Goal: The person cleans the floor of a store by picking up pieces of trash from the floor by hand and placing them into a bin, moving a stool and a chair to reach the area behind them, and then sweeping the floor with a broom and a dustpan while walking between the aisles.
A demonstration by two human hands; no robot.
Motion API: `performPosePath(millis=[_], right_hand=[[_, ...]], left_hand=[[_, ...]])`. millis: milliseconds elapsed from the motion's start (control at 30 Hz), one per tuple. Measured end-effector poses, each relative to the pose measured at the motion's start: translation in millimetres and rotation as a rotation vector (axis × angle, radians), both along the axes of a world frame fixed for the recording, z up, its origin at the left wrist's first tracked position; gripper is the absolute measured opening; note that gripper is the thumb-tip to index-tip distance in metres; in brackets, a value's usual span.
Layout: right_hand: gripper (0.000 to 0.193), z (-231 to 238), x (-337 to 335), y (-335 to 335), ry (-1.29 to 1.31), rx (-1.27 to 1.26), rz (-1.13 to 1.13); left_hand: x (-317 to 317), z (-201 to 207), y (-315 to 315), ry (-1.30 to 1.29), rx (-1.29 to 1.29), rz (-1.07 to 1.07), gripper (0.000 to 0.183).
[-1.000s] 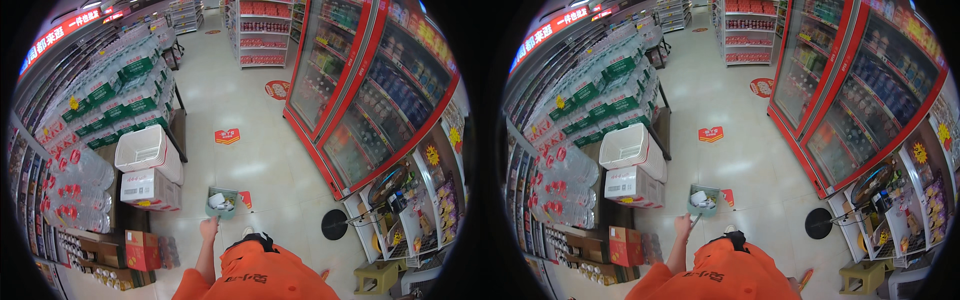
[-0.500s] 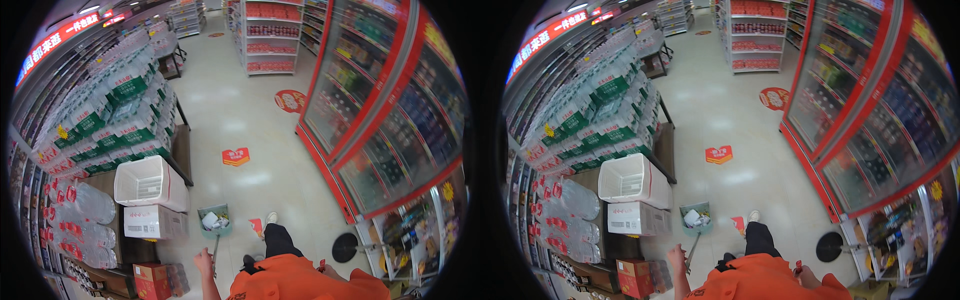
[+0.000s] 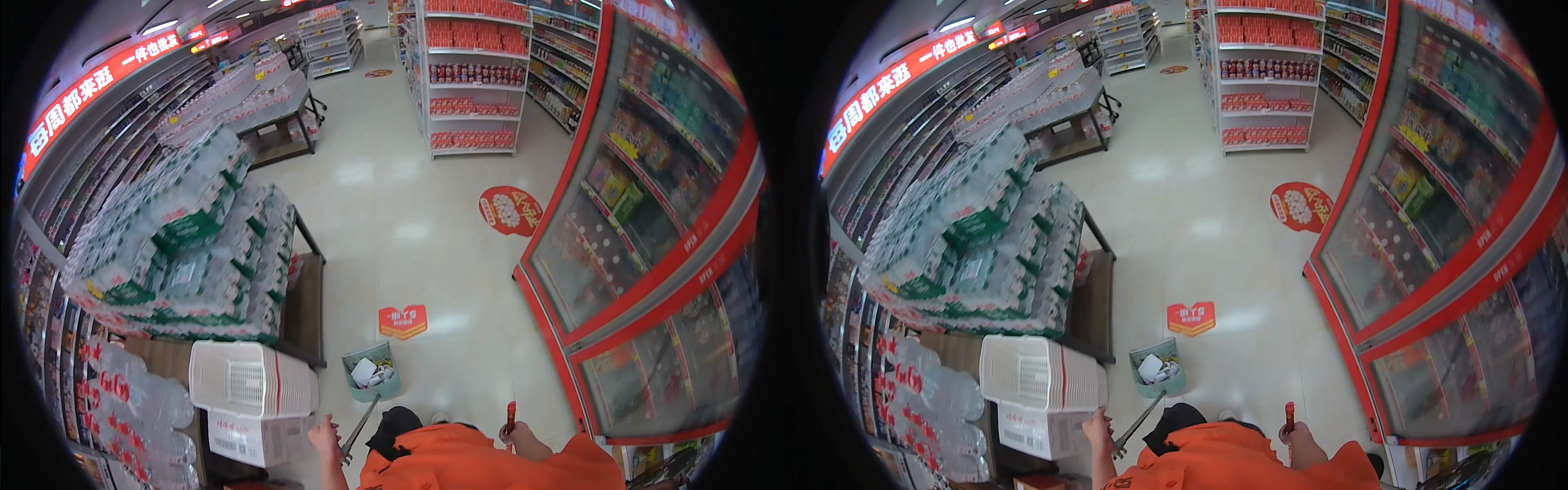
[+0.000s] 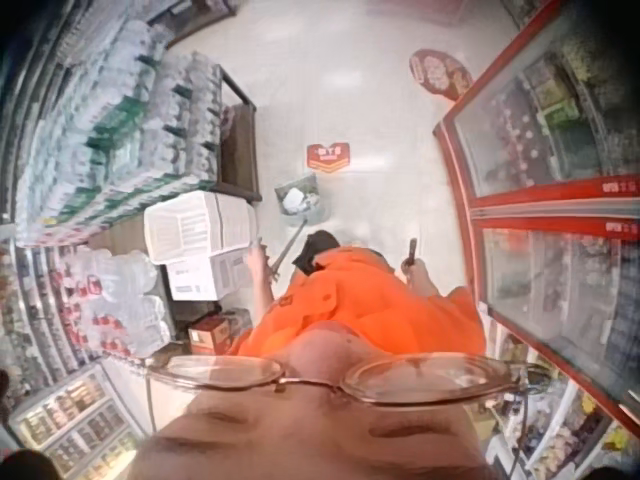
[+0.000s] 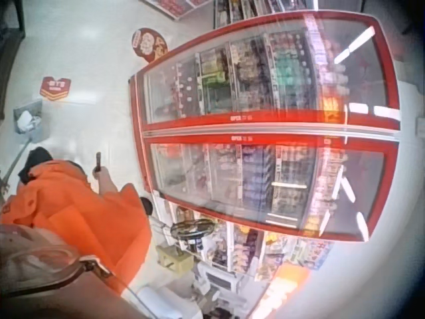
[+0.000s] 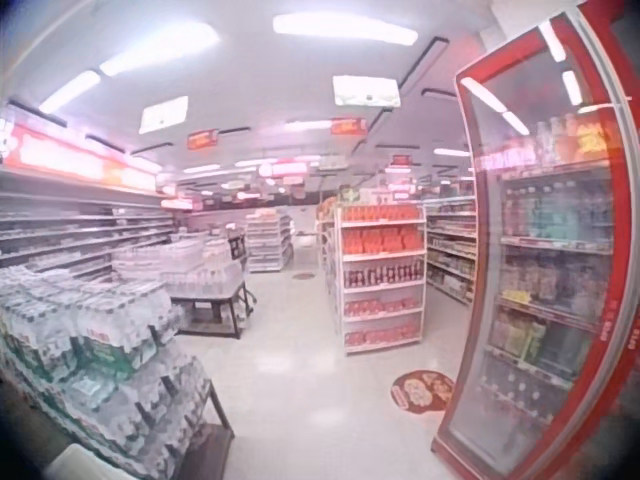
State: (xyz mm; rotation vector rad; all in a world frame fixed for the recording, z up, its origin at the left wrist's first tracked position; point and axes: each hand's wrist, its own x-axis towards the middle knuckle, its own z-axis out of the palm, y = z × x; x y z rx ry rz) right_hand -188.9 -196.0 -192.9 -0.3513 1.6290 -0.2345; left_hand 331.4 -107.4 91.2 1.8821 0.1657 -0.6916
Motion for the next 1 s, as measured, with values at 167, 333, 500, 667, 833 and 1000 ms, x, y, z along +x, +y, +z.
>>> performPosePath(millis=[167,333,500,667,833,1000], right_hand=[[0.018,74.1,83.1,-131.1,-0.225,0.386,-0.968],[0.017,108.6,132.0,-194.0,-0.05,0.257,-0.751],[0.014,122.3,163.2,-232.3,0.052,0.265,-0.698],[0.011,99.6,220.0,-292.0,0.114,0.445,-0.676],[0.009,61.7,275.4,-389.8,0.068,0.529,-0.717],[0.009,14.9,325.7,-553.7,-0.064,0.64,-0.672]], left_hand=[[50.8,-2.1,-132.6,0.067,-0.061,0.0,0.023],[117.9,-6.3,-283.4,0.038,-0.089,-0.156,0.021],[179.9,-12.4,-428.6,0.032,-0.114,-0.241,0.022],[246.5,-12.3,-536.6,0.02,-0.067,-0.212,0.028],[317.0,-50.0,-651.9,0.024,-0.033,-0.125,0.025],[376.9,-43.0,-752.6,0.078,-0.11,-0.045,0.025]])
